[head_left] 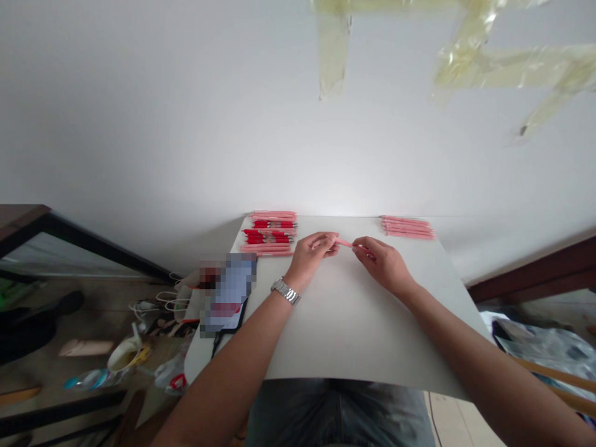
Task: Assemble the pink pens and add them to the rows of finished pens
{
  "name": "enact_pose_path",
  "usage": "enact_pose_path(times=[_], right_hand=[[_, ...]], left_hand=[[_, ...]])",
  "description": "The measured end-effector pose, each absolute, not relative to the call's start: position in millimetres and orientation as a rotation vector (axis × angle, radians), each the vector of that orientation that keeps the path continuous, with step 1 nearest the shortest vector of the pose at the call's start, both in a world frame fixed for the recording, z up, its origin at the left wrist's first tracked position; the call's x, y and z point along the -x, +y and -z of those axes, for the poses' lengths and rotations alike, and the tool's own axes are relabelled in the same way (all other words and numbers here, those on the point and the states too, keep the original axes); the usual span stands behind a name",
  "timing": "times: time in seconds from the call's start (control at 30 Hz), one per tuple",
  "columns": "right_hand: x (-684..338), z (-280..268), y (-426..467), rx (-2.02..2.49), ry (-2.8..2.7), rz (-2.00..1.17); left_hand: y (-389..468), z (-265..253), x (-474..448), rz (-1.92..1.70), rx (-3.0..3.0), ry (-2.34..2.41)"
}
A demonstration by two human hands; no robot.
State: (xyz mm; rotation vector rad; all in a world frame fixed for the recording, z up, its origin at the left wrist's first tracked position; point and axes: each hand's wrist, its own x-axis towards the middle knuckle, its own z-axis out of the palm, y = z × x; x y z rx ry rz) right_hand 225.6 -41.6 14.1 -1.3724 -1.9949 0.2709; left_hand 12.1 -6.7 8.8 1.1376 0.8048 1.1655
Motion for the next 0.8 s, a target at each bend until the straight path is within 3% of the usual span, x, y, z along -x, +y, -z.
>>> enact_pose_path(times=[0.8], right_hand=[[-230.6, -10.3, -37.4, 1.417, -1.969, -0.250]], left_hand=[[-2.1, -12.5, -8.9, -1.297, -1.042, 0.917]])
